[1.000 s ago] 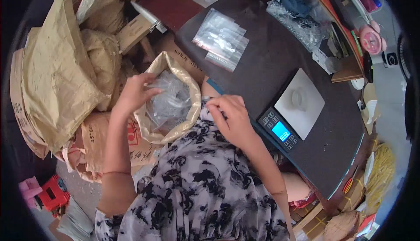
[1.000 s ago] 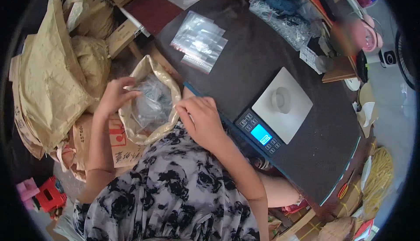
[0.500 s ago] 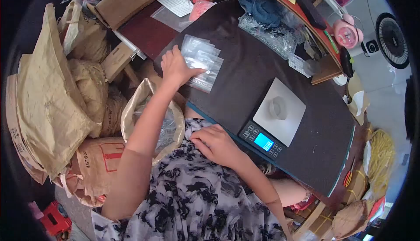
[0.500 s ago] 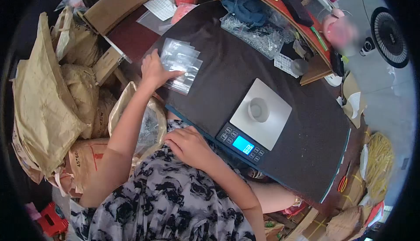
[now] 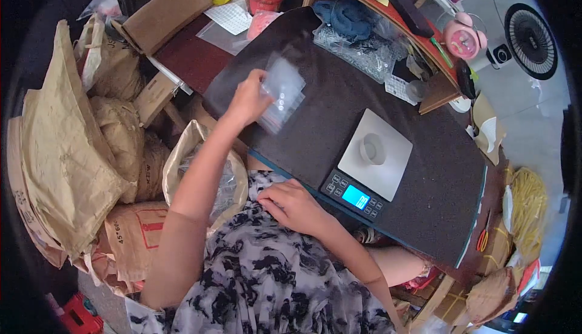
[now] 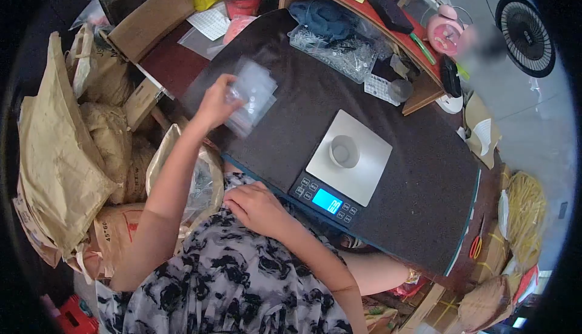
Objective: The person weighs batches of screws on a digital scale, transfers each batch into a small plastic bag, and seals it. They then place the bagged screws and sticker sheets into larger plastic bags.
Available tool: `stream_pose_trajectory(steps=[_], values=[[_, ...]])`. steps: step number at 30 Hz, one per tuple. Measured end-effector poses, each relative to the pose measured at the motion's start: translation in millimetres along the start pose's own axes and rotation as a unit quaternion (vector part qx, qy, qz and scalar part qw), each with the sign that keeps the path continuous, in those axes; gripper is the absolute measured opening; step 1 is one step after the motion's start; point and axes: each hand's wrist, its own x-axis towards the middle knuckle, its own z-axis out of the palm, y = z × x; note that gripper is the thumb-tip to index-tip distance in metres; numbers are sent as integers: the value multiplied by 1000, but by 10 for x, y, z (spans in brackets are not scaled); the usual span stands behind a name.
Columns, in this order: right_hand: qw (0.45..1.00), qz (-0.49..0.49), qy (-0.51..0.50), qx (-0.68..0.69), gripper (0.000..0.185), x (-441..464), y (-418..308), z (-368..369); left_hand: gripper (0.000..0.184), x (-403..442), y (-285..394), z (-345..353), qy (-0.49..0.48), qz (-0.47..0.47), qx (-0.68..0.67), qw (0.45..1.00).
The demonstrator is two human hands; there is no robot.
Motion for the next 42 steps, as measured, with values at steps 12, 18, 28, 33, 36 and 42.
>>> stream_pose_trajectory(steps=[12,18,28,33,36,42], values=[[1000,11,2,3,11,-43,30,0,14,0,384,-174,-76,143,233,959],[998,19,51,-1,10,-75,101,-54,18,-105,492,-307,-11,119,1,993],[922,195,196,271,56,7,162,-13,22,-639,457,52,-16,-74,-492,867],[837,172,248,456,42,71,256,60,23,-891,499,221,16,-59,-593,803],[831,183,249,463,35,85,262,69,24,-976,610,254,29,-65,-590,804],[831,189,308,422,22,111,192,36,27,-1077,619,280,-47,-133,-645,751]])
